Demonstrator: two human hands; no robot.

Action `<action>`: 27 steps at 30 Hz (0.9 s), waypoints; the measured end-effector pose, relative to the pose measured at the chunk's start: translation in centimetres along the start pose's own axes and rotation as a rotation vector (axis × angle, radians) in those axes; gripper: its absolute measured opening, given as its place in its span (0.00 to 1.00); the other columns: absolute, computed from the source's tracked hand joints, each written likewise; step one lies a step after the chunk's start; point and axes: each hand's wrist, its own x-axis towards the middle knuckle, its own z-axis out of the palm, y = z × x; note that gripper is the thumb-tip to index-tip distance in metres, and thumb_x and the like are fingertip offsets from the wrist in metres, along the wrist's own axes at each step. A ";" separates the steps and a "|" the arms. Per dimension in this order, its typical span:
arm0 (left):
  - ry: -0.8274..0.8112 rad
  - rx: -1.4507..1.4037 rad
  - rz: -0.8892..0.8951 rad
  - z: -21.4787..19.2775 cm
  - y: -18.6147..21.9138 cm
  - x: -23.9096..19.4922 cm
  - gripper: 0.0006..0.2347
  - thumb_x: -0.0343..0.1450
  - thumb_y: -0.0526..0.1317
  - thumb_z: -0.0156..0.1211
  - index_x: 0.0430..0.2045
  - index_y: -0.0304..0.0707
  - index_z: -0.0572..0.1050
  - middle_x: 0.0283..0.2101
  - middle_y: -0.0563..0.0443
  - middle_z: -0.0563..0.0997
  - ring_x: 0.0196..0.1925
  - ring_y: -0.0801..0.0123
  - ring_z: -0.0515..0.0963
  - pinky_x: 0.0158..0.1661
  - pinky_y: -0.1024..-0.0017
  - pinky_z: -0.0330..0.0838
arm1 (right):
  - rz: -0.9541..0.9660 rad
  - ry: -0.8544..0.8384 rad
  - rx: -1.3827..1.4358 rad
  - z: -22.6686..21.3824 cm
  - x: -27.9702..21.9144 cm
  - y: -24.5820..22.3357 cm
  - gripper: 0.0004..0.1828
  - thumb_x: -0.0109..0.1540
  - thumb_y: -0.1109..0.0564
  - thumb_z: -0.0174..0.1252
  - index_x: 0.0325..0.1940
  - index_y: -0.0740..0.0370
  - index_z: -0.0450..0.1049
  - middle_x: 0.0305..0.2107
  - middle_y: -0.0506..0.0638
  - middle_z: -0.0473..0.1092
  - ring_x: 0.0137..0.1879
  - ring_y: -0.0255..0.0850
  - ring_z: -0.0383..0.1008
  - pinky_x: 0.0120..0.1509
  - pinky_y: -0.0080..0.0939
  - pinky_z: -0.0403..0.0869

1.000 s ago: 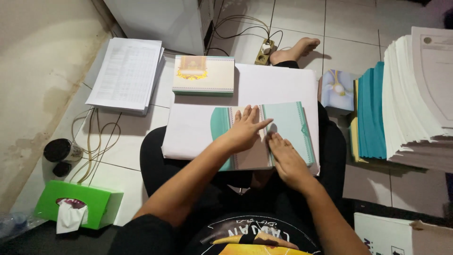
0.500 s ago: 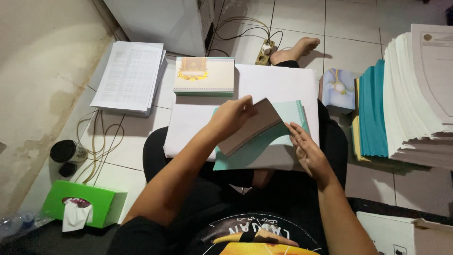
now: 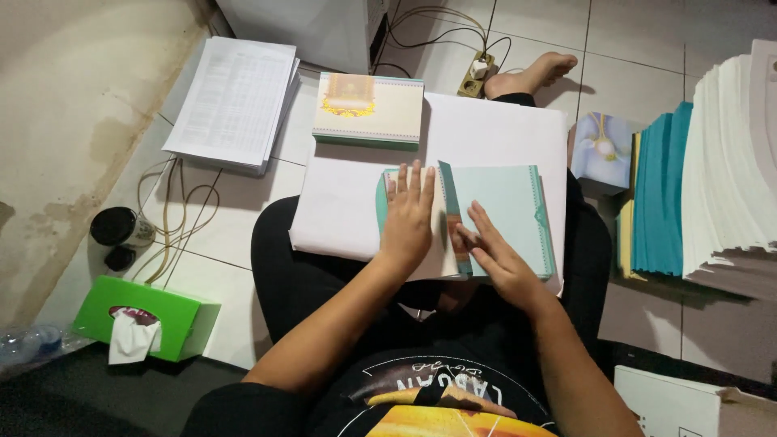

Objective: Folding invitation cards and inserting them into decorative paper sleeves

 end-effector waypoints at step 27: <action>-0.345 0.071 -0.054 1.6 -0.5 1.0 0.26 0.76 0.41 0.33 0.70 0.26 0.54 0.75 0.32 0.52 0.78 0.47 0.49 0.72 0.49 0.34 | -0.025 -0.028 -1.105 2.0 0.4 7.0 0.41 0.60 0.60 0.43 0.80 0.52 0.49 0.77 0.47 0.48 0.79 0.46 0.49 0.79 0.51 0.51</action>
